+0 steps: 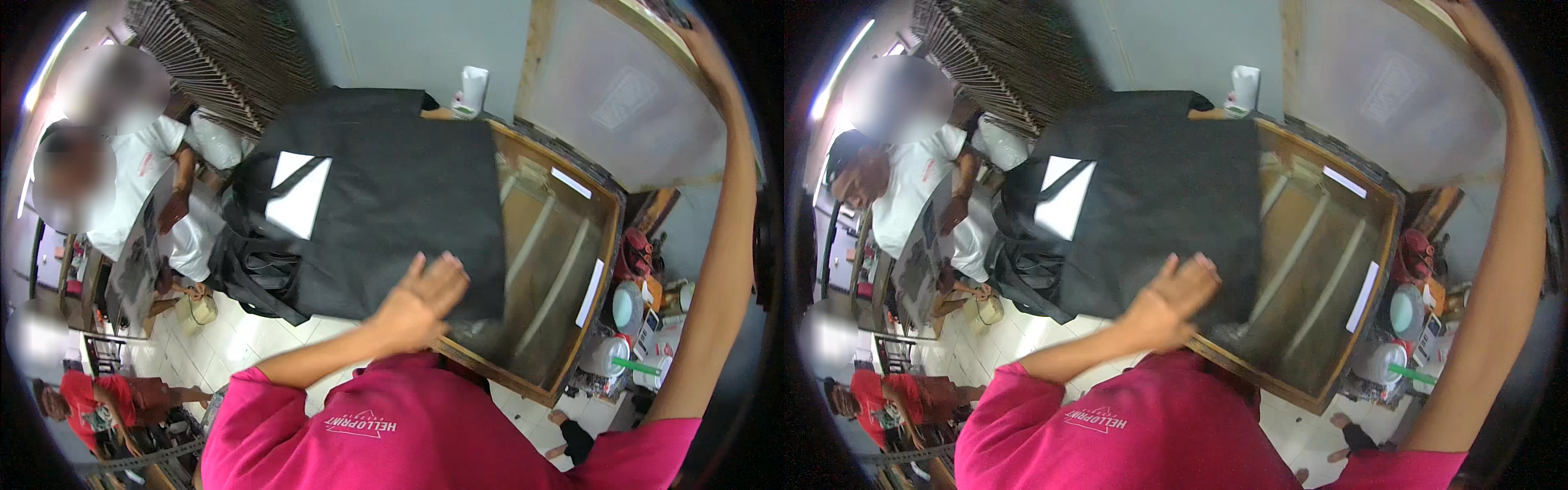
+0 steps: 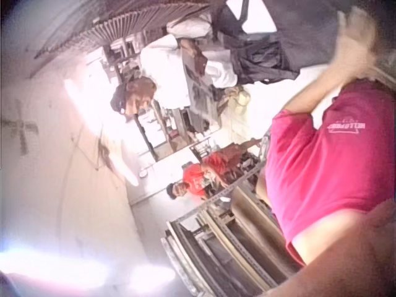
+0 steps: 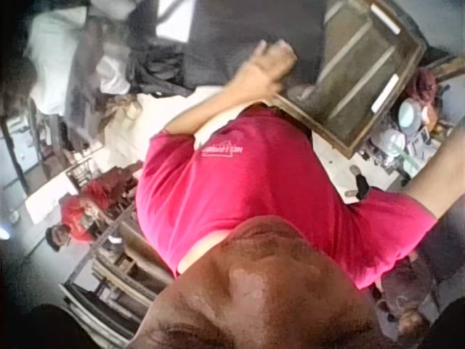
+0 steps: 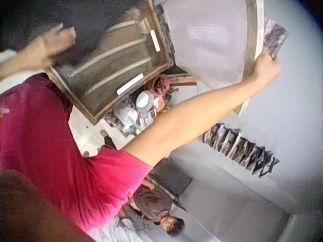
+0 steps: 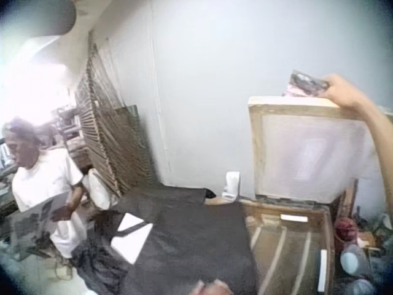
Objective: The person applies a white logo to black tote bags by placing each bag on a frame, lowering a screen, and spreading ink across the screen with a squeegee before stacking the printed bags.
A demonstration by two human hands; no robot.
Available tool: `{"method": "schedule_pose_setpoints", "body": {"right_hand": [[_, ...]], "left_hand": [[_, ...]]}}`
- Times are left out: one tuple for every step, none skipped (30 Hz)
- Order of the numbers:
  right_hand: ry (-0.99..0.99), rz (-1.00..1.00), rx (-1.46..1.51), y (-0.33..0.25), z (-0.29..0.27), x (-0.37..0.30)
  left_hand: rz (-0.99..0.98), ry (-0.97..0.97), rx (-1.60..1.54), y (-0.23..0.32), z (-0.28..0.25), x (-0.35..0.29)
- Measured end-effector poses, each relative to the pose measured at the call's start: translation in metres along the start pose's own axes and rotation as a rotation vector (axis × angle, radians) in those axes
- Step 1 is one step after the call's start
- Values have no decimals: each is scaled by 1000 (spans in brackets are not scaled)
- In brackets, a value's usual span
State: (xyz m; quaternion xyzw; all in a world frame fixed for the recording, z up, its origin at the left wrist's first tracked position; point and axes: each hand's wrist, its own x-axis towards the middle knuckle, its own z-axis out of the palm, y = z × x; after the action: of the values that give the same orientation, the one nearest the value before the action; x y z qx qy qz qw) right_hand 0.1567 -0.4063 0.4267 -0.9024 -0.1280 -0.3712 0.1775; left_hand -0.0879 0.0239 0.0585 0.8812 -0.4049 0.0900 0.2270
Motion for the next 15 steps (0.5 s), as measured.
{"method": "schedule_pose_setpoints", "body": {"right_hand": [[-25, 34, -33, -7, -11, -11], [25, 50, -84, -14, -10, -13], [79, 60, -137, -19, -10, -15], [25, 124, -170, -20, -14, -20], [-36, 185, -192, -21, -16, -22], [-34, 177, -186, -20, -17, -22], [-32, 169, -174, -19, -16, -23], [-12, 153, -167, -17, -15, -20], [-7, 79, -144, -15, -14, -19], [-15, 94, -182, -12, -13, -16], [-23, 109, -220, -9, -12, -14], [-32, 120, -258, -7, -11, -11], [-17, 83, -279, -3, -11, -8], [-7, 47, -300, 0, -11, -7], [0, 9, -321, 4, -11, -5]], "left_hand": [[-15, -156, -108, 33, 24, 3], [-27, -342, -218, 55, 41, 4], [36, -292, -216, 64, 47, 4], [93, -323, -217, 71, 51, 6], [139, -432, -182, 73, 51, 10], [19, -467, -394, 69, 49, 20], [-107, -586, -559, 60, 45, 31], [-193, -650, -709, 42, 44, 53], [-208, -574, -635, 30, 48, 78], [-157, -399, -568, 18, 55, 102], [-116, -314, -546, 6, 67, 133], [-43, -164, -512, -7, 82, 165], [-28, -137, -374, -17, 100, 195], [-50, -180, -207, -24, 118, 219], [-72, -226, -142, -29, 135, 237]]}}
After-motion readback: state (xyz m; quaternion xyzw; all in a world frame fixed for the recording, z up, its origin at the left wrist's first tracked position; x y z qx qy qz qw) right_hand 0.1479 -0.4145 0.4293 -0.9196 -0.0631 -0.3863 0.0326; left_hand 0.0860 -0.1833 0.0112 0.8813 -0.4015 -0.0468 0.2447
